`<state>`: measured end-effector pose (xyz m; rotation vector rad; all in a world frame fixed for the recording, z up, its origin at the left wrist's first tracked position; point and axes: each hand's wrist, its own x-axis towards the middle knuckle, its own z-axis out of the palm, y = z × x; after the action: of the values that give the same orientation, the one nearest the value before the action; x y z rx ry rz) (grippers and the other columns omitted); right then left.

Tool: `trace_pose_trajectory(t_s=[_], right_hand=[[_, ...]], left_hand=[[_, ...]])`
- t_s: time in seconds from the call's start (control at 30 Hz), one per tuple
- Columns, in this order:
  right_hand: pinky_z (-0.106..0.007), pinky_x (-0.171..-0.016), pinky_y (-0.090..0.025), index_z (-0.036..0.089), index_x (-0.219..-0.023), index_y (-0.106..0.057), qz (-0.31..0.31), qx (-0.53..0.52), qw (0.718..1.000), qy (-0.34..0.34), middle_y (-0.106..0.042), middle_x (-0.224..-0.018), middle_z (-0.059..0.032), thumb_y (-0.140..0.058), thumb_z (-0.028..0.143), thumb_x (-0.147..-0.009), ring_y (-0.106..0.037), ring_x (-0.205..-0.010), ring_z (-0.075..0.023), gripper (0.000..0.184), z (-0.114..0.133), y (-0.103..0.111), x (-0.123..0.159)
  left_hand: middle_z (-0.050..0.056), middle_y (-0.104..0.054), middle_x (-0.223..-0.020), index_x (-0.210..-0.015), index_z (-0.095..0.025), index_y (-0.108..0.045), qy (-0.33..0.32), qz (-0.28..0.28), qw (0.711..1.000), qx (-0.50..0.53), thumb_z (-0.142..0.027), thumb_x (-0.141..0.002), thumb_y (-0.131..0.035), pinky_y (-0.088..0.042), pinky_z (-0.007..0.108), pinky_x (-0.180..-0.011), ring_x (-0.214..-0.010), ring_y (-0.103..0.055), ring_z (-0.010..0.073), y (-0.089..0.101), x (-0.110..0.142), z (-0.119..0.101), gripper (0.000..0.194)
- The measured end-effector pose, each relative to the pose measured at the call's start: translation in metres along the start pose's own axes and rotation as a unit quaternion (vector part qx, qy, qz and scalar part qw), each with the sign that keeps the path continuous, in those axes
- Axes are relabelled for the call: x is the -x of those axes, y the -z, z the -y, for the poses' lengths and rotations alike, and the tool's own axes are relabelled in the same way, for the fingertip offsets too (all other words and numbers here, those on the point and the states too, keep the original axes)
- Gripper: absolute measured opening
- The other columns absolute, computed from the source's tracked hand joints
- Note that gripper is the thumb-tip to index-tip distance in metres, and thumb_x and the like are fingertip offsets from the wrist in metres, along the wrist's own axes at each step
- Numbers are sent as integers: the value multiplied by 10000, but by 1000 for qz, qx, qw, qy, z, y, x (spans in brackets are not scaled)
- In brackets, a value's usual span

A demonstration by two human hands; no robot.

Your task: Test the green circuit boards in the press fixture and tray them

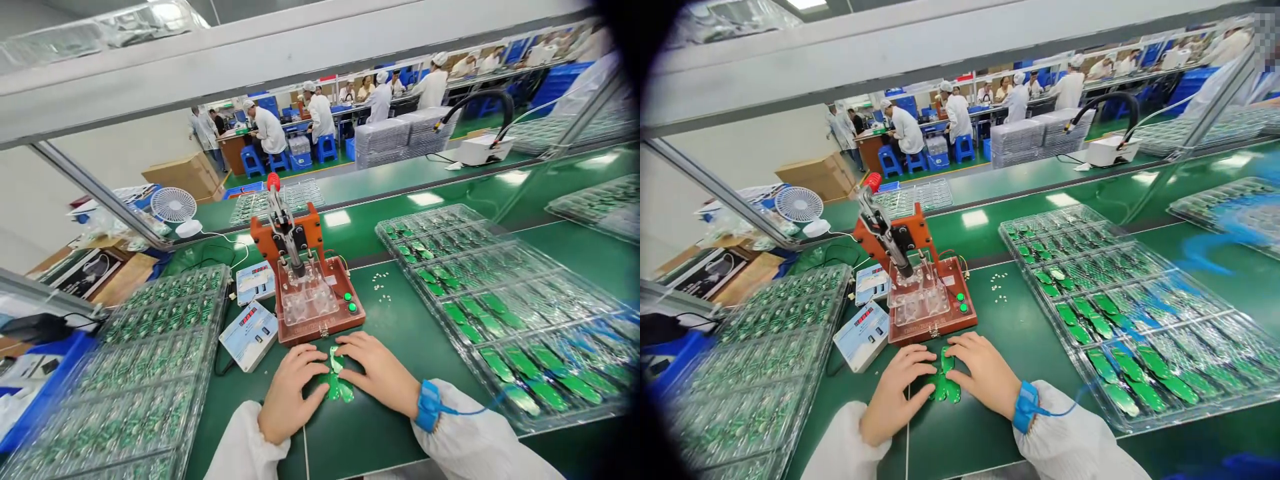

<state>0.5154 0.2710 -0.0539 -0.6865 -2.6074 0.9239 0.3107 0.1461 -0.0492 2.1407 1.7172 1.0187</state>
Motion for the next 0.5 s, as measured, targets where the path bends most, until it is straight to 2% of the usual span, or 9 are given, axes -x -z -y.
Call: trace_pose_trajectory(t_s=[0.13, 0.27, 0.37, 0.5], right_hand=[[-534, -1069, -508, 235, -1173, -694, 10, 3, 1000, 7, -686, -1356, -82, -745, 298, -898, -610, -1256, -302, 287, -2, 0, -2], [-531, -1038, -531, 245, -1154, -696, 12, 1, 1000, 17, -707, -1320, -78, -719, 265, -918, -634, -1216, -297, 239, -3, -2, -3], [-477, -1021, -551, 245, -1162, -684, 13, -6, 1000, 26, -722, -1286, -64, -708, 238, -923, -649, -1187, -271, 240, 1, 3, -1], [-405, -1029, -553, 278, -1158, -679, -1, -33, 998, 56, -706, -1313, -38, -687, 297, -944, -637, -1213, -238, 215, 11, 31, -5]], left_hand=[[64, -701, -1290, -1094, -262, -723, 40, 80, 996, -14, -204, -816, -788, -534, 557, -1036, -1281, -574, 322, 4, 9, 5, 292], [55, -720, -1266, -1096, -270, -735, 55, 106, 993, -21, -194, -777, -828, -541, 567, -1023, -1251, -606, 329, 4, 10, 4, 340], [68, -737, -1219, -1073, -253, -735, 39, 83, 996, -17, -216, -797, -828, -560, 541, -992, -1198, -640, 320, 6, 8, -1, 294], [86, -730, -1218, -1081, -235, -713, 8, -1, 1000, 8, -282, -877, -777, -570, 473, -982, -1160, -655, 270, 25, -2, -6, 219]])
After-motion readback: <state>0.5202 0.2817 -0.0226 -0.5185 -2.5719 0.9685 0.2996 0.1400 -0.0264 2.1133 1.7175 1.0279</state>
